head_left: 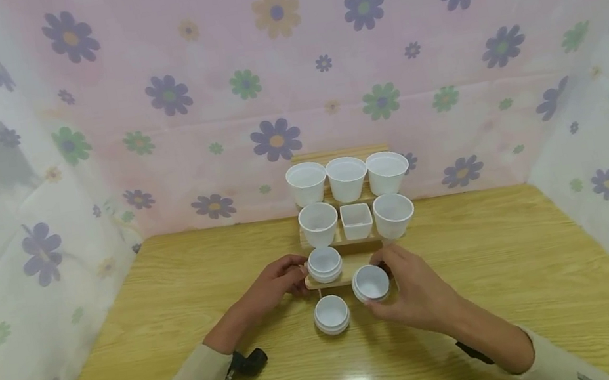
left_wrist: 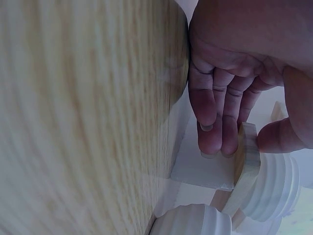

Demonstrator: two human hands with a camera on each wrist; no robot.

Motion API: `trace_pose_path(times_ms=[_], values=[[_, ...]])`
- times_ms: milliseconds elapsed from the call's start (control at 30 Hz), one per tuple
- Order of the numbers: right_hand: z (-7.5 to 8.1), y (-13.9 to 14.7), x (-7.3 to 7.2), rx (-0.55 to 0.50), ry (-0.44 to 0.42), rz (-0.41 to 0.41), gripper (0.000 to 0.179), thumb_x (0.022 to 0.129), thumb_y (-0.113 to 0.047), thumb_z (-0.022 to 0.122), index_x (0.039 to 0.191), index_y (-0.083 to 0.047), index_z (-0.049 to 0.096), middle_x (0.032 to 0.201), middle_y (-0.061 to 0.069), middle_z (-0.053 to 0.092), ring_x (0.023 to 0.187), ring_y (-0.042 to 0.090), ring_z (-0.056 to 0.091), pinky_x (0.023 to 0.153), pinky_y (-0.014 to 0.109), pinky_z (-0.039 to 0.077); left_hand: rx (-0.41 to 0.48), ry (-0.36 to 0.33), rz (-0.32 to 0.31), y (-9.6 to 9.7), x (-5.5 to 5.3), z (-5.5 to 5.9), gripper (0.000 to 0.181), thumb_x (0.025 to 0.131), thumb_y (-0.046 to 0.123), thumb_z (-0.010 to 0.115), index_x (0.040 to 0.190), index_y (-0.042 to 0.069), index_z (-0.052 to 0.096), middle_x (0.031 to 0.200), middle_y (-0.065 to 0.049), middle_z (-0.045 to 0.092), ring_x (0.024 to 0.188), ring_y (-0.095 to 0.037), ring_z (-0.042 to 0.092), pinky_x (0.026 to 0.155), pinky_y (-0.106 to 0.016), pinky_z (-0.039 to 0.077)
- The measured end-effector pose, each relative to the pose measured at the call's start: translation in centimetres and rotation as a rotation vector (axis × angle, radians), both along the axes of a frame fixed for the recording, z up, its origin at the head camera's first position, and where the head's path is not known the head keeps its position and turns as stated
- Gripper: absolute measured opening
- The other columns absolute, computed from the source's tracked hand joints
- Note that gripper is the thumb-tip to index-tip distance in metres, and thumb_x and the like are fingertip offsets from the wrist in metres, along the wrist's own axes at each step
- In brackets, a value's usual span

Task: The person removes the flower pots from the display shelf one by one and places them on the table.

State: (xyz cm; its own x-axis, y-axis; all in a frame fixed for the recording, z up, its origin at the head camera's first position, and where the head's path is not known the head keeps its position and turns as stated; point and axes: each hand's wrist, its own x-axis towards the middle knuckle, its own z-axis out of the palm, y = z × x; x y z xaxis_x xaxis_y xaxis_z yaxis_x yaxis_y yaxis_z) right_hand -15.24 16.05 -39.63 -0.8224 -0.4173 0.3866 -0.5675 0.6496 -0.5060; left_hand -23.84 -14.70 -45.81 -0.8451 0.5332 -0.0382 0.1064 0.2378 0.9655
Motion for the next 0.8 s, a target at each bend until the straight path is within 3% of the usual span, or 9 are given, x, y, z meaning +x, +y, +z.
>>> trace_pose_path(times_ms=[433,800], values=[[-0.21,-0.06,0.42,0.017,0.009,0.046,0.052,0.072,-0.016,0.095,0.111,-0.006,0.062,0.11,0.003,0.057,0.093,0.017,0.06,0.08,0.03,0.056,0.006,-0.01,0.007,0.06,-0.17,-0.38,0.042,0.113,0.028,0.052,0.144,-0.001,0.055,0.101,-0.01,0.069,0.095,-0.027,0.07,0.087,-0.037,0.056],[-0.32,-0.12,0.76,0.04,-0.054,0.052,0.05,0.074,-0.017,0.094,0.11,-0.007,0.061,0.111,0.004,0.055,0.094,0.017,0.061,0.081,0.029,0.057,0.002,-0.005,-0.005,0.04,-0.29,-0.39,0.042,0.114,0.028,0.051,0.143,-0.001,0.056,0.102,-0.009,0.069,0.096,-0.029,0.07,0.088,-0.038,0.056]])
